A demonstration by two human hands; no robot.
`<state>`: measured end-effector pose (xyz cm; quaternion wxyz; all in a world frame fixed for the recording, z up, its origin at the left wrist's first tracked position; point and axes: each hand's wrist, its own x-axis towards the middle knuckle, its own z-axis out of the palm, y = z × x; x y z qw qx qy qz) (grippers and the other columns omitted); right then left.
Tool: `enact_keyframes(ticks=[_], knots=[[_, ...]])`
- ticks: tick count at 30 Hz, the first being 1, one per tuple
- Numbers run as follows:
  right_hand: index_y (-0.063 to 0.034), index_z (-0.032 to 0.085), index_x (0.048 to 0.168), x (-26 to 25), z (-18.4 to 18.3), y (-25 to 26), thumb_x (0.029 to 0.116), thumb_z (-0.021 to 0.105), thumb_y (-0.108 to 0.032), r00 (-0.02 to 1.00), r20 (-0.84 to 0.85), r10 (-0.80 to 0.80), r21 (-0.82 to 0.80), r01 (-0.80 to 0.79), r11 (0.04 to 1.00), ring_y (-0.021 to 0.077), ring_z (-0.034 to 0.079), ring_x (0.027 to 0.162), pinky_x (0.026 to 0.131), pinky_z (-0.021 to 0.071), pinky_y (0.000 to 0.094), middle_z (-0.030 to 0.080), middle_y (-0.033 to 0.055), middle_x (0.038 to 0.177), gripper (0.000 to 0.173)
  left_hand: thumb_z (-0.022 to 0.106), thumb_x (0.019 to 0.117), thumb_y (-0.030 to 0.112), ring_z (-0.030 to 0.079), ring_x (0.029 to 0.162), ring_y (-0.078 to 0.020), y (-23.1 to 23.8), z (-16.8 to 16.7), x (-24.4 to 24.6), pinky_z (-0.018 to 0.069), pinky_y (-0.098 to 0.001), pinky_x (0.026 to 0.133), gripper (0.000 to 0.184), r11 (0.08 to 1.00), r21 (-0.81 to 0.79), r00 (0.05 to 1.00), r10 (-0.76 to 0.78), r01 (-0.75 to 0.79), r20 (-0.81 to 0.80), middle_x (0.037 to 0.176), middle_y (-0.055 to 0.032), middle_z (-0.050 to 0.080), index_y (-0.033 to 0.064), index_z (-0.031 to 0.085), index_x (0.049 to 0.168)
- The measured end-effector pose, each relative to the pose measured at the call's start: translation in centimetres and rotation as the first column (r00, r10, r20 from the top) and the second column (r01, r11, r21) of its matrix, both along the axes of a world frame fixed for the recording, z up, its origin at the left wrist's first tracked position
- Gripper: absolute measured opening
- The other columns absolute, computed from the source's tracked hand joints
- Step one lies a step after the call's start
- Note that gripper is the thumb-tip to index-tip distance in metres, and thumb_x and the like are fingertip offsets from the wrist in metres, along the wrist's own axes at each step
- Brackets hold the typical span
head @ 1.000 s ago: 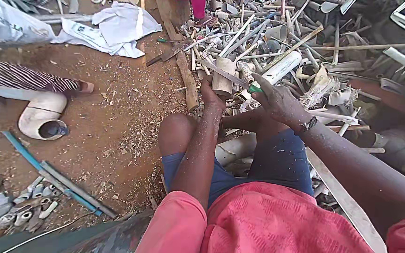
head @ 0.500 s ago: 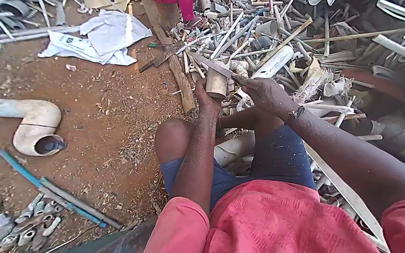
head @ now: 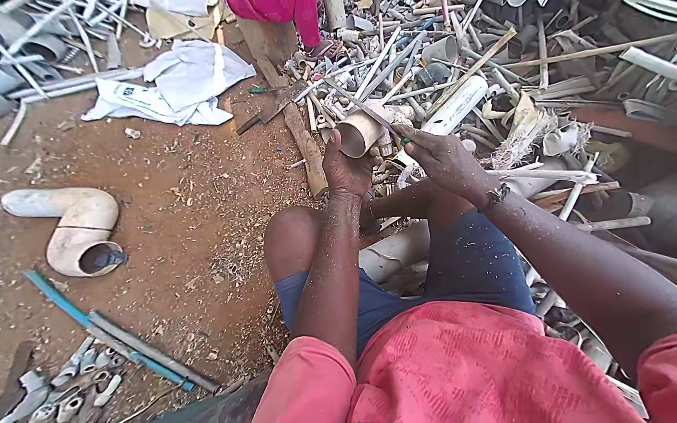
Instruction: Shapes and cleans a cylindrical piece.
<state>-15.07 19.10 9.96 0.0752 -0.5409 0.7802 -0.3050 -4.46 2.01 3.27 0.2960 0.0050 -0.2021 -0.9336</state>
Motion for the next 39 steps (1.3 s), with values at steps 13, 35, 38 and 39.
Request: enact_keyframes(ticks=[13, 35, 38, 39], knots=[[-0.0152, 0.056, 0.149, 3.8, -2.2, -1.7, 0.1099, 0.044, -0.026, 0.989, -0.037, -0.146, 0.082, 0.148, 0.986, 0.0363, 0.069, 0.098, 0.085, 0.0542, 0.0553, 0.07, 0.0188, 0.111, 0.042, 0.036, 0.1015, 0.057, 0.057, 0.058, -0.0153, 0.4, 1.2, -0.9, 0.0494, -0.0307, 0.045, 0.047, 0.959, 0.108, 0.909, 0.207, -0.262, 0.361, 0.089, -0.0091, 0.062, 0.0164, 0.055, 0.114], [-0.0324, 0.045, 0.157, 4.1, -6.1, -3.6, 0.1105, 0.041, -0.032, 0.984, -0.003, -0.178, 0.136, 0.176, 0.975, 0.0338, 0.07, 0.094, 0.081, 0.0551, 0.0564, 0.071, 0.0145, 0.108, 0.046, 0.029, 0.0992, 0.058, 0.038, 0.042, -0.0105, -0.2, 0.2, -1.6, 0.0329, -0.025, 0.035, 0.048, 0.891, 0.162, 0.816, 0.299, -0.425, 0.495, 0.071, -0.0055, 0.053, 0.0168, 0.054, 0.099], [-0.0275, 0.048, 0.156, 4.4, -6.9, -4.1, 0.1104, 0.042, -0.031, 0.986, 0.034, -0.161, 0.086, 0.157, 0.984, 0.0334, 0.07, 0.095, 0.083, 0.0554, 0.0552, 0.072, 0.0148, 0.109, 0.046, 0.028, 0.0995, 0.059, 0.038, 0.042, -0.0099, -0.2, -0.1, -1.4, 0.0336, -0.0243, 0.036, 0.049, 0.874, 0.196, 0.816, 0.305, -0.445, 0.491, 0.071, -0.005, 0.052, 0.0168, 0.053, 0.099], [-0.026, 0.049, 0.155, 4.9, -6.9, -4.1, 0.1104, 0.042, -0.031, 0.993, 0.019, -0.12, 0.059, 0.119, 0.991, 0.0328, 0.07, 0.094, 0.082, 0.0559, 0.0542, 0.072, 0.0144, 0.109, 0.045, 0.028, 0.1001, 0.058, 0.04, 0.045, -0.0108, -0.4, 0.2, -1.3, 0.0354, -0.0259, 0.038, 0.049, 0.865, 0.192, 0.813, 0.33, -0.464, 0.479, 0.072, -0.0053, 0.052, 0.0162, 0.053, 0.098]])
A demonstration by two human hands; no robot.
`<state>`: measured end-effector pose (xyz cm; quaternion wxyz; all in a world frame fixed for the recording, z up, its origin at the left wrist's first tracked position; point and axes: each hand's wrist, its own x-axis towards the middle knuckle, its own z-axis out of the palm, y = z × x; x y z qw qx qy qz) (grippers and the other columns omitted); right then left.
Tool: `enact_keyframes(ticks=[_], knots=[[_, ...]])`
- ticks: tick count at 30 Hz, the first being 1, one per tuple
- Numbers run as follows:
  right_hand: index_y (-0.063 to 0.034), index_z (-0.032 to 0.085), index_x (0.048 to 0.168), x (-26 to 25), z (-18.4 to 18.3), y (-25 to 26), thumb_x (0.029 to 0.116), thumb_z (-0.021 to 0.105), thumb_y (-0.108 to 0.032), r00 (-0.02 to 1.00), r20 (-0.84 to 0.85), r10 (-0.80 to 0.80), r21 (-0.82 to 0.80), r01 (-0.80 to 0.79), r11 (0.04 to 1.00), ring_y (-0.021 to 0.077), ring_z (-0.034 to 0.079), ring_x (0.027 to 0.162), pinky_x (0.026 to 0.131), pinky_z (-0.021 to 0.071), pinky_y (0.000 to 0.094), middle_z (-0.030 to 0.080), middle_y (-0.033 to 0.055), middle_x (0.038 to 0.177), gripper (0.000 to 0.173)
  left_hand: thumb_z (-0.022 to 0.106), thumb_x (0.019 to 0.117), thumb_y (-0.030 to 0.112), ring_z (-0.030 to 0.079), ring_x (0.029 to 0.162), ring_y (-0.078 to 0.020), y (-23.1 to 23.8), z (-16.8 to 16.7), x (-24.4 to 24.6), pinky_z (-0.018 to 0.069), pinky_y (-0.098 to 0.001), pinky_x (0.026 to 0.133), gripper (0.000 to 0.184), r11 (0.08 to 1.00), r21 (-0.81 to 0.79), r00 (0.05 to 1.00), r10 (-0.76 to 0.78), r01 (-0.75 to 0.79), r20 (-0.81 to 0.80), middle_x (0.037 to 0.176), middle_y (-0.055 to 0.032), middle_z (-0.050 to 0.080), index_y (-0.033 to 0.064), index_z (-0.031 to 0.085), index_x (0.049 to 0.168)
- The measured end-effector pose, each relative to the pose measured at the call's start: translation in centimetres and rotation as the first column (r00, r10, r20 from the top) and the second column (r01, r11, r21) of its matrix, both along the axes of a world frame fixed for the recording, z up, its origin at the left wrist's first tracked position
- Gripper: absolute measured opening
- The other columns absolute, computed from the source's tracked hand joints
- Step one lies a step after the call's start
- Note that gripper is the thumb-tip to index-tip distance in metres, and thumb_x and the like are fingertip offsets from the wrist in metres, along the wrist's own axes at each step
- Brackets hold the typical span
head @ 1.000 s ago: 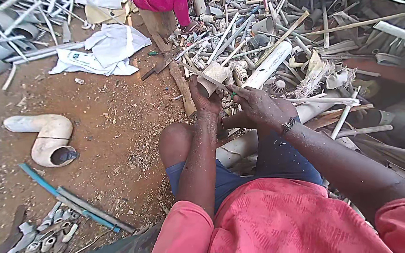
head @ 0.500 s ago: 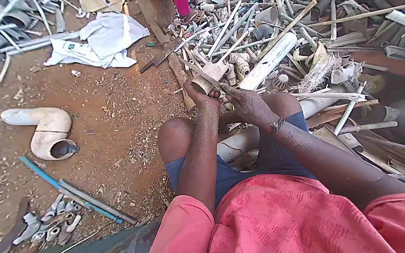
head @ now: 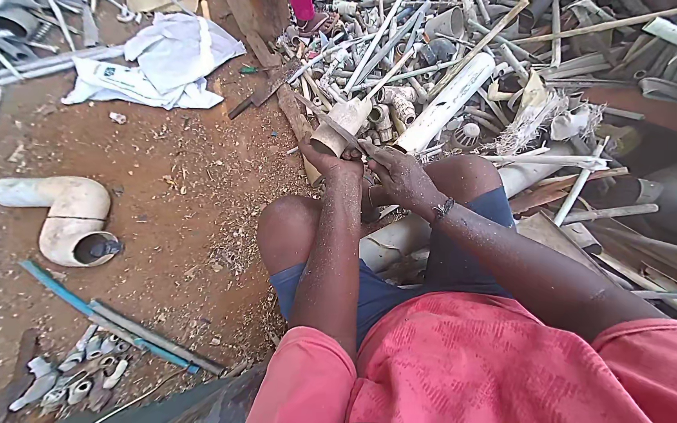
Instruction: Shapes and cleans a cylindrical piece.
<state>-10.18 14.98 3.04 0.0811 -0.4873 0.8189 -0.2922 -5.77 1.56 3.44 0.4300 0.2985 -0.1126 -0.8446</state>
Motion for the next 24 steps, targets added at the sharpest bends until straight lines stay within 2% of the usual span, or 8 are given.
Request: enact_keyframes(ticks=[6, 8, 15, 17, 19, 20, 22, 24], knots=[[-0.0202, 0.049, 0.155, -0.6, -0.4, -0.6, 0.1102, 0.043, -0.026, 0.997, 0.077, 0.0, -0.072, 0.005, 0.997, 0.0334, 0.07, 0.101, 0.091, 0.0539, 0.0539, 0.072, 0.0167, 0.114, 0.046, 0.026, 0.0995, 0.056, 0.039, 0.044, -0.011, -0.5, -0.6, -0.1, 0.033, -0.0251, 0.035, 0.05, 1.0, 0.009, 0.998, 0.007, -0.006, -0.067, 0.073, -0.0073, 0.054, 0.0147, 0.053, 0.098], [-0.024, 0.048, 0.156, 0.0, -0.4, -0.6, 0.1105, 0.041, -0.03, 0.999, 0.041, 0.034, -0.046, -0.033, 0.998, 0.0321, 0.07, 0.096, 0.085, 0.0552, 0.0546, 0.072, 0.0144, 0.112, 0.046, 0.024, 0.1001, 0.059, 0.04, 0.045, -0.0117, -0.7, -0.2, 0.1, 0.0355, -0.027, 0.038, 0.052, 1.0, 0.001, 0.998, 0.01, -0.01, -0.055, 0.072, -0.0063, 0.053, 0.015, 0.052, 0.097], [-0.0096, 0.046, 0.155, -5.3, 2.2, -0.7, 0.1103, 0.042, -0.034, 0.926, 0.319, -0.202, -0.271, 0.294, 0.917, 0.0224, 0.064, 0.118, 0.102, 0.0499, 0.0435, 0.06, 0.015, 0.143, 0.051, 0.022, 0.0996, 0.062, 0.036, 0.038, -0.0098, -0.8, -0.4, 0.0, 0.0332, -0.0242, 0.033, 0.055, 0.981, -0.058, 0.98, -0.181, 0.186, 0.081, 0.064, -0.0042, 0.05, 0.0174, 0.054, 0.097], [-0.0105, 0.044, 0.156, -7.3, 3.5, -0.7, 0.1061, 0.053, -0.036, 0.877, 0.452, -0.16, -0.31, 0.323, 0.894, 0.0128, 0.063, 0.082, 0.07, 0.0534, 0.0319, 0.066, 0.01, 0.129, 0.057, 0.024, 0.0991, 0.064, 0.036, 0.036, -0.0087, -0.9, -0.8, 0.0, 0.0333, -0.0229, 0.032, 0.055, 0.941, -0.06, 0.942, -0.331, 0.334, 0.057, 0.06, -0.0028, 0.049, 0.0176, 0.053, 0.094], [-0.0064, 0.054, 0.145, -8.1, 4.6, -0.7, 0.0997, 0.068, -0.025, 0.774, 0.632, -0.044, -0.317, 0.31, 0.896, 0.0103, 0.05, 0.056, 0.048, 0.0429, 0.0257, 0.066, 0.009, 0.101, 0.051, 0.031, 0.0997, 0.059, 0.038, 0.035, -0.0093, -0.8, -0.8, -0.2, 0.0346, -0.0234, 0.03, 0.049, 0.887, -0.08, 0.89, -0.452, 0.455, 0.053, 0.06, -0.003, 0.05, 0.0163, 0.054, 0.09], [-0.0041, 0.061, 0.13, -8.1, 4.9, -0.7, 0.0953, 0.074, -0.02, 0.739, 0.673, -0.029, -0.292, 0.301, 0.908, 0.0094, 0.046, 0.051, 0.045, 0.0401, 0.0241, 0.063, 0.0064, 0.085, 0.04, 0.033, 0.0999, 0.061, 0.037, 0.036, -0.0094, -0.6, -0.6, -0.4, 0.0346, -0.0237, 0.031, 0.05, 0.875, -0.067, 0.876, -0.473, 0.48, 0.091, 0.06, -0.0026, 0.05, 0.0167, 0.055, 0.091], [-0.0013, 0.065, 0.124, -7.5, 4.5, -0.7, 0.0914, 0.077, -0.012, 0.703, 0.71, -0.04, -0.266, 0.32, 0.909, 0.009, 0.045, 0.049, 0.044, 0.0399, 0.0238, 0.061, 0.0054, 0.077, 0.036, 0.031, 0.0984, 0.071, 0.042, 0.04, -0.012, -0.2, -0.2, -0.5, 0.0371, -0.0256, 0.035, 0.06, 0.889, -0.037, 0.883, -0.448, 0.457, 0.144, 0.07, -0.0074, 0.057, 0.0174, 0.058, 0.107], [-0.0009, 0.066, 0.119, -6.4, 3.5, -1.2, 0.0921, 0.074, -0.007, 0.655, 0.755, -0.042, -0.316, 0.419, 0.851, 0.0083, 0.047, 0.05, 0.045, 0.0413, 0.0224, 0.061, 0.0049, 0.077, 0.029, 0.016, 0.09, 0.088, 0.057, 0.049, -0.0222, 0.0, 0.4, -0.3, 0.0477, -0.033, 0.04, 0.089, 0.879, -0.09, 0.876, -0.45, 0.469, 0.171, 0.093, -0.019, 0.07, 0.0218, 0.052, 0.138]])
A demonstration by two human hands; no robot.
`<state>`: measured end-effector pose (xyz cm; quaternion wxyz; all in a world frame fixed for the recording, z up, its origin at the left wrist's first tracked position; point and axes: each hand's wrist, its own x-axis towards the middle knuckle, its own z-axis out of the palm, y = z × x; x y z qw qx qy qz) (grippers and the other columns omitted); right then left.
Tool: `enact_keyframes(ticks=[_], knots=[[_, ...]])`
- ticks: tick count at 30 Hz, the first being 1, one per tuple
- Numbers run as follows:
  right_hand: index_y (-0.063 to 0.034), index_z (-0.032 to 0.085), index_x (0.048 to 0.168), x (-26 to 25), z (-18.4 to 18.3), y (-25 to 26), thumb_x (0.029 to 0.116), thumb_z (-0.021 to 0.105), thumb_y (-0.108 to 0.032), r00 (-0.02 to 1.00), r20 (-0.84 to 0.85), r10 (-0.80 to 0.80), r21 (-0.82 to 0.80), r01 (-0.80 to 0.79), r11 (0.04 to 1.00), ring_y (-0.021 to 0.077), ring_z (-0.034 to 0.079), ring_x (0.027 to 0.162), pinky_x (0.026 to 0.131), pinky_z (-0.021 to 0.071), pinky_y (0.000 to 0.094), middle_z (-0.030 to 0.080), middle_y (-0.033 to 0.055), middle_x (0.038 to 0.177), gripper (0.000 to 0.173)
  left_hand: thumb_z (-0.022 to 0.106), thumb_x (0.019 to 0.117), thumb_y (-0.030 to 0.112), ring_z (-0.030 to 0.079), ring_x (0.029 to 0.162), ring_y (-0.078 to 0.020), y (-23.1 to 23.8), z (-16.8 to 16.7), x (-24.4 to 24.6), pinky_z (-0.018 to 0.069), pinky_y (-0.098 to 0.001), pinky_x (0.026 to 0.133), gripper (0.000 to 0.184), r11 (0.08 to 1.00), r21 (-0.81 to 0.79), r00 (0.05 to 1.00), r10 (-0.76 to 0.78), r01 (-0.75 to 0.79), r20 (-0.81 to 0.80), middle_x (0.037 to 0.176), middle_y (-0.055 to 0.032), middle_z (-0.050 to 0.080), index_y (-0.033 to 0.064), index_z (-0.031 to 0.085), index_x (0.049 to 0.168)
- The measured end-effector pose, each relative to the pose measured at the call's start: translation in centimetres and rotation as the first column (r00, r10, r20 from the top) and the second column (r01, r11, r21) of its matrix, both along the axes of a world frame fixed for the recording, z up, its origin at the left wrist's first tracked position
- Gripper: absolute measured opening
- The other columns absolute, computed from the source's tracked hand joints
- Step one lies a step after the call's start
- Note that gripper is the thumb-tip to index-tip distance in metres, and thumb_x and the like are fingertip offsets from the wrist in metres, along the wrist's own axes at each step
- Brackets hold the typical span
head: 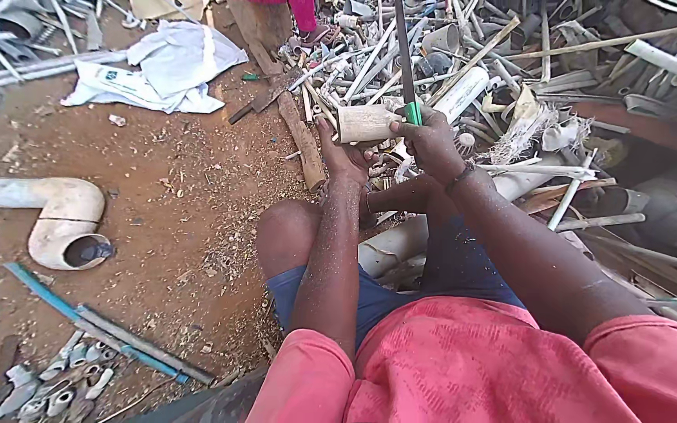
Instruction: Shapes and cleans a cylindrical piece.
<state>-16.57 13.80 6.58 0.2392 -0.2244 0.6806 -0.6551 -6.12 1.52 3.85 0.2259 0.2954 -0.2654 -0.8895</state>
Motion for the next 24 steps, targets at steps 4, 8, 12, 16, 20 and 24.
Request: enact_keyframes(ticks=[4, 8, 12, 16, 20, 24], knots=[[-0.0043, 0.061, 0.111, 2.8, 0.2, -1.7, 0.0969, 0.067, -0.005, 0.955, 0.253, -0.155, -0.119, 0.19, 0.974, 0.0081, 0.045, 0.049, 0.043, 0.0402, 0.0213, 0.057, 0.0042, 0.076, 0.015, 0.024, 0.1026, 0.07, 0.066, 0.103, -0.0225, 0.7, -0.8, 0.1, 0.0551, -0.04, 0.085, 0.074, 0.89, -0.449, 0.994, -0.036, 0.078, 0.101, 0.129, -0.0131, 0.064, 0.0223, 0.037, 0.157], [-0.0039, 0.056, 0.112, 5.7, 0.2, -2.2, 0.0976, 0.068, -0.011, 0.971, 0.236, 0.027, -0.044, -0.017, 0.999, 0.009, 0.046, 0.047, 0.043, 0.0429, 0.022, 0.055, 0.0051, 0.073, 0.02, 0.037, 0.1109, 0.042, 0.061, 0.119, -0.0183, 0.3, -2.5, -0.9, 0.0521, -0.0398, 0.102, 0.051, 0.881, -0.404, 0.968, 0.196, -0.244, -0.158, 0.132, -0.012, 0.06, 0.0089, 0.04, 0.149], [-0.0113, 0.048, 0.143, 5.5, 0.7, -0.1, 0.1079, 0.053, -0.032, 0.97, -0.083, 0.23, 0.145, -0.216, 0.965, 0.0097, 0.053, 0.051, 0.045, 0.0433, 0.0239, 0.071, 0.0053, 0.092, 0.042, 0.041, 0.1102, 0.037, 0.067, 0.1, -0.0233, -1.4, -1.9, 0.0, 0.0587, -0.0432, 0.083, 0.04, 0.947, -0.114, 0.938, 0.271, -0.3, -0.218, 0.119, -0.0126, 0.065, 0.0133, 0.05, 0.141], [-0.0068, 0.059, 0.129, 2.8, 2.2, 2.1, 0.1103, 0.042, -0.034, 0.85, -0.383, 0.363, 0.316, -0.248, 0.916, 0.011, 0.061, 0.059, 0.056, 0.0551, 0.0282, 0.067, 0.0024, 0.088, 0.037, 0.04, 0.1079, 0.045, 0.068, 0.09, -0.0281, -1.4, -1.1, 0.5, 0.0575, -0.0468, 0.069, 0.044, 0.988, 0.062, 0.984, 0.148, -0.143, -0.098, 0.112, -0.0138, 0.068, 0.0156, 0.057, 0.135], [-0.0093, 0.064, 0.125, -1.2, 4.0, 2.1, 0.1094, 0.044, -0.033, 0.626, -0.551, 0.552, 0.579, -0.189, 0.793, 0.0155, 0.073, 0.085, 0.08, 0.0609, 0.0394, 0.073, 0.005, 0.097, 0.035, 0.039, 0.1074, 0.046, 0.067, 0.104, -0.0405, -0.5, -1.0, 0.4, 0.0567, -0.0631, 0.085, 0.048, 0.991, 0.13, 0.975, 0.008, 0.022, -0.222, 0.122, -0.0212, 0.064, 0.0099, 0.052, 0.137], [-0.0193, 0.047, 0.156, -3.4, 5.0, 0.6, 0.1116, 0.04, -0.03, 0.634, -0.506, 0.584, 0.598, -0.229, 0.768, 0.0139, 0.06, 0.059, 0.059, 0.0541, 0.0339, 0.066, 0.0052, 0.082, 0.046, 0.035, 0.1083, 0.041, 0.069, 0.093, -0.0334, -0.4, -1.6, 0.3, 0.0597, -0.0505, 0.07, 0.044, 0.99, 0.088, 0.958, -0.079, 0.107, -0.275, 0.116, -0.0178, 0.067, 0.0186, 0.056, 0.139]])
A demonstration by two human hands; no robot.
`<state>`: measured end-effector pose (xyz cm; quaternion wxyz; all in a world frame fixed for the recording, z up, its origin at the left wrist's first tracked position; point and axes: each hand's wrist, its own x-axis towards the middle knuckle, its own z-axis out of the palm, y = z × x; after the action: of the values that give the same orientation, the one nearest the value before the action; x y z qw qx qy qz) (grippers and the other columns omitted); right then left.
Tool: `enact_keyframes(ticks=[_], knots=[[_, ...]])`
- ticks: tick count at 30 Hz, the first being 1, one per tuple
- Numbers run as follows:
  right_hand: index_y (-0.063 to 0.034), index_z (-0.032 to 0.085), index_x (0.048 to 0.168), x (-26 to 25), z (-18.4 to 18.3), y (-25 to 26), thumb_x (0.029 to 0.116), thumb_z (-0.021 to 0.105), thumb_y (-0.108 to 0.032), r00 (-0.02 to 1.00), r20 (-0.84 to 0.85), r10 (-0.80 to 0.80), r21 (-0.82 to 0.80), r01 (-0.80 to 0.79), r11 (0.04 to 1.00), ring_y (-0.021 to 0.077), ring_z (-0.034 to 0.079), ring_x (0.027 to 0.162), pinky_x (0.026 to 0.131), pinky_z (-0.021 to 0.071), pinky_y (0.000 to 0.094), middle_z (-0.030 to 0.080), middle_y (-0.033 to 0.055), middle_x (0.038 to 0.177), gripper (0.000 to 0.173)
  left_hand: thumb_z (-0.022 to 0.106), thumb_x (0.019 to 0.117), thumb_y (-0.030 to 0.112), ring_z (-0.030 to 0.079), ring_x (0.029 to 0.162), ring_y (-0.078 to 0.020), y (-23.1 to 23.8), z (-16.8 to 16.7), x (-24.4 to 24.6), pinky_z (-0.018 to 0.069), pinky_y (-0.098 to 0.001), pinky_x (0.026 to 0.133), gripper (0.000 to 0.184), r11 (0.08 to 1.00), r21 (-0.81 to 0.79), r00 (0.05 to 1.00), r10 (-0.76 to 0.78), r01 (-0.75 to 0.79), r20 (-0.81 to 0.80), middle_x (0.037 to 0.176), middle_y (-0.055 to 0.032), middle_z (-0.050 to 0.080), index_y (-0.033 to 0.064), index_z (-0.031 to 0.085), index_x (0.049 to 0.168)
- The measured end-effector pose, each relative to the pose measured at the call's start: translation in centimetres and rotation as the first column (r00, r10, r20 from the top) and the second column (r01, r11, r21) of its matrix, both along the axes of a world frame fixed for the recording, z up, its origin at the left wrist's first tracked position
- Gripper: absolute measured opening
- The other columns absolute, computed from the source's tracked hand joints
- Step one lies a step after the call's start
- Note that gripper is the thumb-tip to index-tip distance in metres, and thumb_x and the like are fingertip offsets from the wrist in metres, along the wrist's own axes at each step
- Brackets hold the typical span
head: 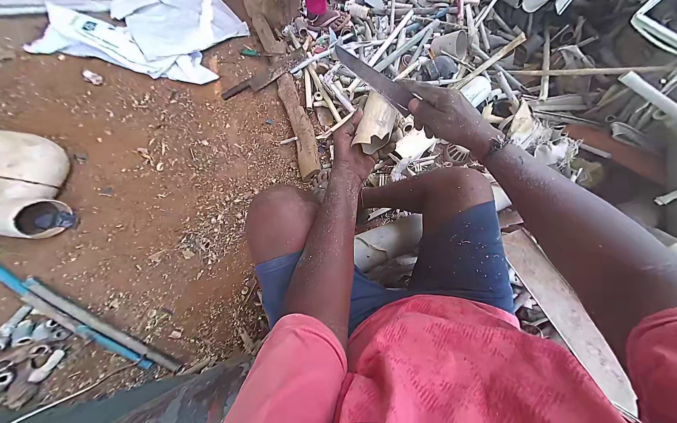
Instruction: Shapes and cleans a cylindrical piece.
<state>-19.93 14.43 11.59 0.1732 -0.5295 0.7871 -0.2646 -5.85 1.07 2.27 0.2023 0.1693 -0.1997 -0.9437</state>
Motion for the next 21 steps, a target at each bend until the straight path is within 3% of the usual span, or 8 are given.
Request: enact_keyframes(ticks=[2, 5, 10, 13, 16, 17, 20, 21], knots=[[-0.0202, 0.049, 0.155, -0.1, -0.8, -0.4, 0.1113, 0.041, -0.028, 0.996, -0.029, 0.08, 0.0, -0.08, 0.997, 0.0136, 0.058, 0.059, 0.06, 0.0529, 0.0338, 0.066, 0.0062, 0.082, 0.045, 0.034, 0.1085, 0.041, 0.07, 0.079, -0.0289, -0.2, -0.7, -0.1, 0.0595, -0.0426, 0.058, 0.042, 0.999, -0.006, 0.999, 0.044, -0.044, -0.017, 0.106, -0.0158, 0.069, 0.0188, 0.059, 0.133], [-0.0198, 0.053, 0.152, 0.9, -2.6, -0.3, 0.1097, 0.045, -0.031, 0.979, -0.112, 0.17, -0.021, -0.174, 0.985, 0.0152, 0.061, 0.064, 0.067, 0.0542, 0.0379, 0.07, 0.0072, 0.086, 0.045, 0.039, 0.1053, 0.041, 0.066, 0.071, -0.0256, -0.8, -1.8, -0.2, 0.0557, -0.0392, 0.054, 0.037, 0.991, 0.037, 0.991, 0.131, -0.132, 0.038, 0.094, -0.0139, 0.067, 0.0119, 0.061, 0.111], [-0.021, 0.055, 0.151, 0.4, -4.1, -0.7, 0.1091, 0.045, -0.029, 0.993, -0.115, 0.041, -0.091, -0.052, 0.994, 0.0161, 0.064, 0.07, 0.072, 0.0543, 0.0389, 0.073, 0.0082, 0.095, 0.044, 0.039, 0.1055, 0.042, 0.063, 0.065, -0.0234, -0.7, -2.5, -0.4, 0.0518, -0.0347, 0.048, 0.038, 0.998, -0.01, 0.998, 0.067, -0.067, 0.022, 0.095, -0.0144, 0.066, 0.0126, 0.06, 0.117], [-0.0182, 0.057, 0.149, 1.5, -4.6, -0.5, 0.1084, 0.046, -0.029, 0.986, -0.107, 0.13, -0.102, -0.141, 0.985, 0.0154, 0.067, 0.077, 0.077, 0.0549, 0.038, 0.075, 0.0088, 0.102, 0.043, 0.036, 0.1033, 0.042, 0.06, 0.063, -0.0209, -0.7, -2.8, -0.6, 0.0482, -0.0338, 0.049, 0.037, 0.992, 0.004, 0.99, 0.129, -0.13, 0.056, 0.085, -0.0105, 0.064, 0.0141, 0.06, 0.102], [-0.0197, 0.058, 0.149, 0.4, -5.3, -1.0, 0.1092, 0.044, -0.031, 0.993, -0.116, 0.035, -0.143, -0.052, 0.988, 0.0164, 0.064, 0.07, 0.072, 0.0544, 0.0399, 0.073, 0.0079, 0.092, 0.043, 0.038, 0.1052, 0.045, 0.06, 0.063, -0.0225, -0.8, -2.5, -0.5, 0.0494, -0.0334, 0.048, 0.042, 0.996, 0.019, 0.996, 0.081, -0.082, 0.048, 0.093, -0.015, 0.065, 0.0141, 0.061, 0.122], [-0.0195, 0.058, 0.149, 0.2, -5.3, -1.1, 0.109, 0.044, -0.031, 0.995, -0.103, 0.014, -0.155, -0.03, 0.988, 0.0155, 0.064, 0.071, 0.073, 0.0544, 0.0386, 0.073, 0.0076, 0.095, 0.044, 0.038, 0.105, 0.047, 0.061, 0.061, -0.0225, -0.6, -2.4, -0.5, 0.0498, -0.0328, 0.046, 0.044, 0.997, 0.034, 0.997, 0.07, -0.071, 0.041, 0.092, -0.0157, 0.066, 0.0133, 0.06, 0.121], [-0.015, 0.057, 0.149, 1.2, -5.2, -0.9, 0.1084, 0.046, -0.027, 0.99, -0.111, 0.089, -0.162, -0.107, 0.981, 0.0174, 0.072, 0.096, 0.091, 0.0547, 0.039, 0.075, 0.0097, 0.117, 0.044, 0.04, 0.1033, 0.049, 0.059, 0.057, -0.0213, -0.4, -2.1, -0.1, 0.0491, -0.0329, 0.046, 0.042, 0.989, 0.076, 0.988, 0.122, -0.129, 0.095, 0.081, -0.0127, 0.063, 0.0121, 0.06, 0.109], [-0.0153, 0.058, 0.148, 1.4, -5.2, -0.9, 0.1085, 0.046, -0.027, 0.988, -0.126, 0.085, -0.17, -0.106, 0.98, 0.0176, 0.072, 0.094, 0.088, 0.055, 0.0395, 0.075, 0.0096, 0.115, 0.043, 0.04, 0.1037, 0.049, 0.058, 0.057, -0.0212, -0.5, -2.0, 0.0, 0.0489, -0.0326, 0.046, 0.043, 0.989, 0.066, 0.987, 0.126, -0.133, 0.104, 0.08, -0.0125, 0.063, 0.0119, 0.06, 0.108]])
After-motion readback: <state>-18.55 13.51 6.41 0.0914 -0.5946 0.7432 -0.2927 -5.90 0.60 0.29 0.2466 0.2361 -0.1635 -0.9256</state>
